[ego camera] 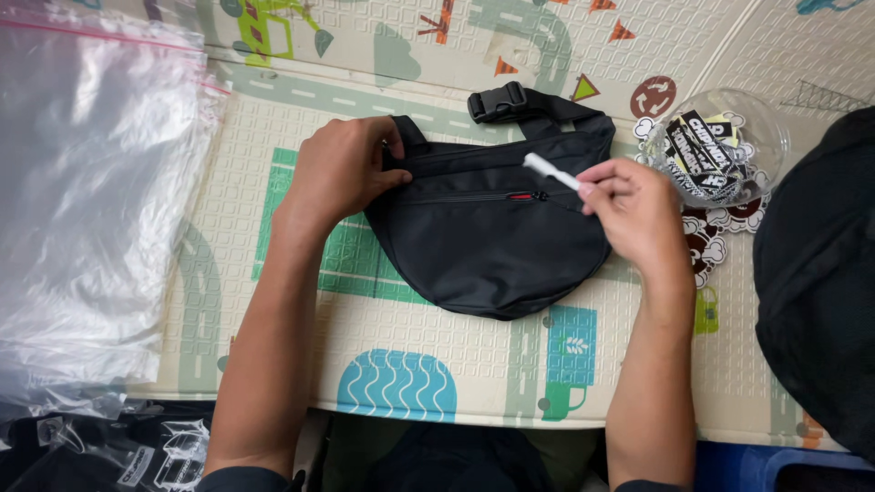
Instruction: The person uses a toothbrush to scrub the exterior of a black sling bag, focusing on seams and the strap. They then attach a small decorative tag to the bag's zipper pull.
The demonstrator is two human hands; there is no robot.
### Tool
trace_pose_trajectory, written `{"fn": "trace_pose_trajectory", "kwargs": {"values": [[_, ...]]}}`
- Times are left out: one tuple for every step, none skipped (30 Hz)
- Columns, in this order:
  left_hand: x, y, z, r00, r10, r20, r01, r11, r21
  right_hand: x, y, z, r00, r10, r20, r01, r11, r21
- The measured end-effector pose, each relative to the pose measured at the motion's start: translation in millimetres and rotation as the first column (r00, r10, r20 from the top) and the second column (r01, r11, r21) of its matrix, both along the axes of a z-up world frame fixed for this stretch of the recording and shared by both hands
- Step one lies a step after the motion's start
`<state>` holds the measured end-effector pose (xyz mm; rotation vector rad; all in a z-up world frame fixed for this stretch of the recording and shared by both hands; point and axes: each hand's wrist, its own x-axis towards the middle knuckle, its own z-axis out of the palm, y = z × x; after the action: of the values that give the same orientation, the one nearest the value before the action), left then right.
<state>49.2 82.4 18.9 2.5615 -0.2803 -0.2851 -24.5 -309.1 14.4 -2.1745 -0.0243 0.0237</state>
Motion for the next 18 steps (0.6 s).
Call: {"fn": "trace_pose_trajectory", "kwargs": {"values": [[1.0,0.0,-3.0,1.000,-0.005,0.000,0.005,1.000,-0.002,-1.6,-9.7,0.6,1.000,-0.005,0.000,0.005,1.000,-0.002],[1.7,0.4,-5.9,1.000,0.010,0.013,-0.011,1.000,0.005,-3.5,-19.0,1.2,0.983,-0.131,0.127,0.148,0.980,-0.135],[2.0,1.1,-9.1,0.999,0.029,0.025,-0.029,1.000,0.010,-4.7,-28.2,2.0,0.936,-0.228,0.268,0.295,0.923,-0.246],[0.2,0.8,-6.8,0.999,0.027,0.025,-0.027,1.000,0.007,-4.6,-23.7,7.2,0.936,-0.228,0.269,0.297,0.922,-0.249],[-1.5,1.9,-4.0,0.999,0.027,0.045,-0.027,1.000,0.013,-4.5,-17.9,10.8,0.934,-0.219,0.283,0.273,0.947,-0.168],[-3.1,2.7,-1.2,0.998,0.026,0.065,-0.027,0.999,0.019,-4.4,-12.3,14.5,0.931,-0.211,0.298,0.246,0.965,-0.087],[-2.5,2.4,-1.6,0.998,0.022,0.064,-0.024,0.999,0.024,-3.7,-9.2,14.0,0.931,-0.215,0.296,0.249,0.965,-0.082],[-1.7,2.2,-2.1,0.996,0.013,0.087,-0.016,0.999,0.035,-3.0,-5.9,13.5,0.971,-0.146,0.188,0.155,0.987,-0.030],[-1.4,1.5,-3.4,0.994,0.003,0.107,-0.007,0.999,0.044,-3.0,-3.0,13.0,0.994,-0.066,0.082,0.064,0.997,0.030],[-0.7,0.4,-5.1,0.995,-0.002,0.104,-0.003,0.999,0.047,-4.9,-11.0,8.9,0.994,-0.071,0.078,0.068,0.997,0.033],[0.3,0.1,-6.1,0.988,-0.025,0.155,0.020,0.999,0.034,-4.5,-18.6,5.9,0.989,-0.119,0.087,0.125,0.990,-0.064],[0.9,0.6,-7.1,0.978,-0.048,0.205,0.044,0.999,0.021,-4.3,-25.4,3.0,0.981,-0.165,0.100,0.180,0.970,-0.161],[1.1,1.9,-8.8,0.978,-0.040,0.205,0.036,0.999,0.022,-5.3,-14.8,9.6,0.982,-0.158,0.100,0.172,0.972,-0.160],[1.2,3.6,-10.6,0.957,-0.104,0.271,0.118,0.992,-0.036,-6.6,-3.9,16.1,0.957,-0.158,0.244,0.229,0.928,-0.295],[1.2,6.1,-12.0,0.926,-0.161,0.340,0.201,0.976,-0.084,-7.9,7.6,21.9,0.914,-0.133,0.383,0.297,0.862,-0.410],[2.1,5.0,-12.7,0.928,-0.154,0.339,0.192,0.978,-0.081,-6.4,19.3,21.1,0.916,-0.127,0.382,0.289,0.866,-0.407],[2.8,4.3,-13.6,0.934,-0.140,0.328,0.170,0.984,-0.062,-6.3,31.6,19.5,0.938,-0.035,0.346,0.185,0.893,-0.410],[3.5,3.4,-14.5,0.940,-0.126,0.317,0.147,0.988,-0.043,-6.4,43.6,18.1,0.949,0.058,0.310,0.078,0.910,-0.408]]}}
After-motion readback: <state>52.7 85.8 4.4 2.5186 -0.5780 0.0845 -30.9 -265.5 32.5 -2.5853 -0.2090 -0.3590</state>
